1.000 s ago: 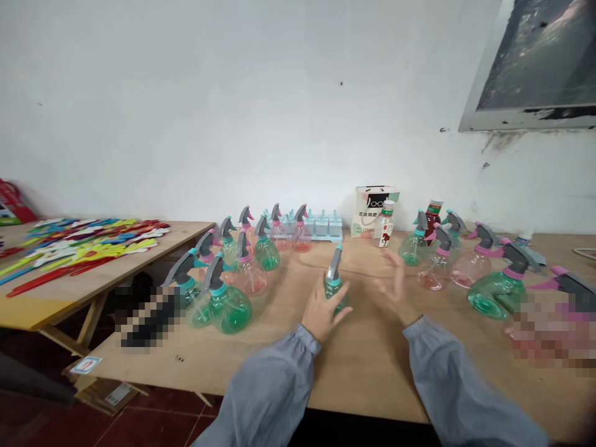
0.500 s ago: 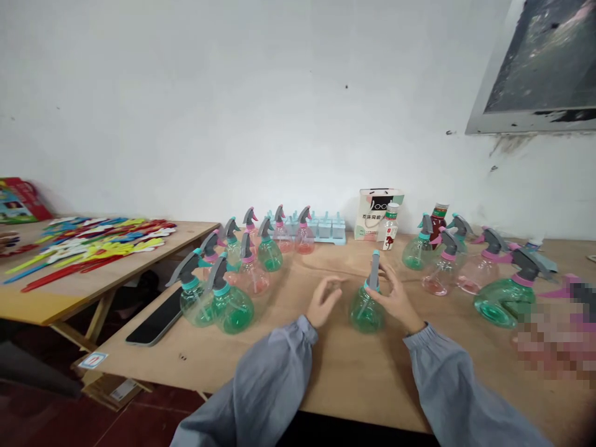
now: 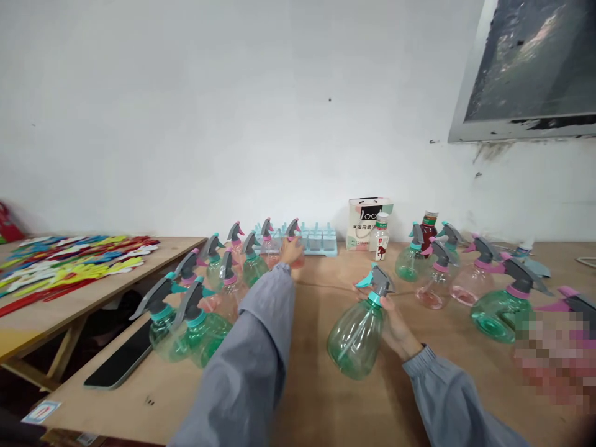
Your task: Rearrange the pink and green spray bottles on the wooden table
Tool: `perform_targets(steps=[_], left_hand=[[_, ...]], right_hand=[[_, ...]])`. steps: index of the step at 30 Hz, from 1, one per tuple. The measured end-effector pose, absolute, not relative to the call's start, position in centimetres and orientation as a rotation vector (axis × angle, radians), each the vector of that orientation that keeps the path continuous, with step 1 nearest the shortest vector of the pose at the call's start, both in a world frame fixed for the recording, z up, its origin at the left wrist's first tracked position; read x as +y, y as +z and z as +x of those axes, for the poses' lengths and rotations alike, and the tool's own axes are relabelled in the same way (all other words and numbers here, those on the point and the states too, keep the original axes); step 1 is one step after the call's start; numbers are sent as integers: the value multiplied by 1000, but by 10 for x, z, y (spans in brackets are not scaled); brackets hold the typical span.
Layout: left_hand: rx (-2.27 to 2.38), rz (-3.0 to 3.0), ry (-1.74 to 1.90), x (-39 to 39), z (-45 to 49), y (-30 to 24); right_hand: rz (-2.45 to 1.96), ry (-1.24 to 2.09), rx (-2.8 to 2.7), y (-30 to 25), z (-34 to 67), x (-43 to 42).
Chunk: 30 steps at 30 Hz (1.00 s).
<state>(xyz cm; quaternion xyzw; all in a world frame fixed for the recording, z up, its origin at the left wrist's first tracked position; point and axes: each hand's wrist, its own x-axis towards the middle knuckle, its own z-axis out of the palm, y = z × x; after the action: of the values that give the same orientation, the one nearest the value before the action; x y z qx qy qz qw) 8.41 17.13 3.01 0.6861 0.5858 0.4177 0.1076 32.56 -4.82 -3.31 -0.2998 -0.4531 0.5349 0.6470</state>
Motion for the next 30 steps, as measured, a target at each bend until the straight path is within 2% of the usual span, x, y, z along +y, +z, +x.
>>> perform_targets(steps=[8,13,18,30], left_hand=[[1758,2476,1134,46,89,-25],[1657,2697,1265,-18,84,-51],[1464,2688,1384,-24,79,-54],[1420,2675,1338,-23,78,-53]], right_hand=[[-592,1402,-1083,-17,318,-54],[-556,1406,-1100,-7,316,-60],[-584,1380,-1075,-7,315,-60],[-558,1172,-1128,-31,321,-48]])
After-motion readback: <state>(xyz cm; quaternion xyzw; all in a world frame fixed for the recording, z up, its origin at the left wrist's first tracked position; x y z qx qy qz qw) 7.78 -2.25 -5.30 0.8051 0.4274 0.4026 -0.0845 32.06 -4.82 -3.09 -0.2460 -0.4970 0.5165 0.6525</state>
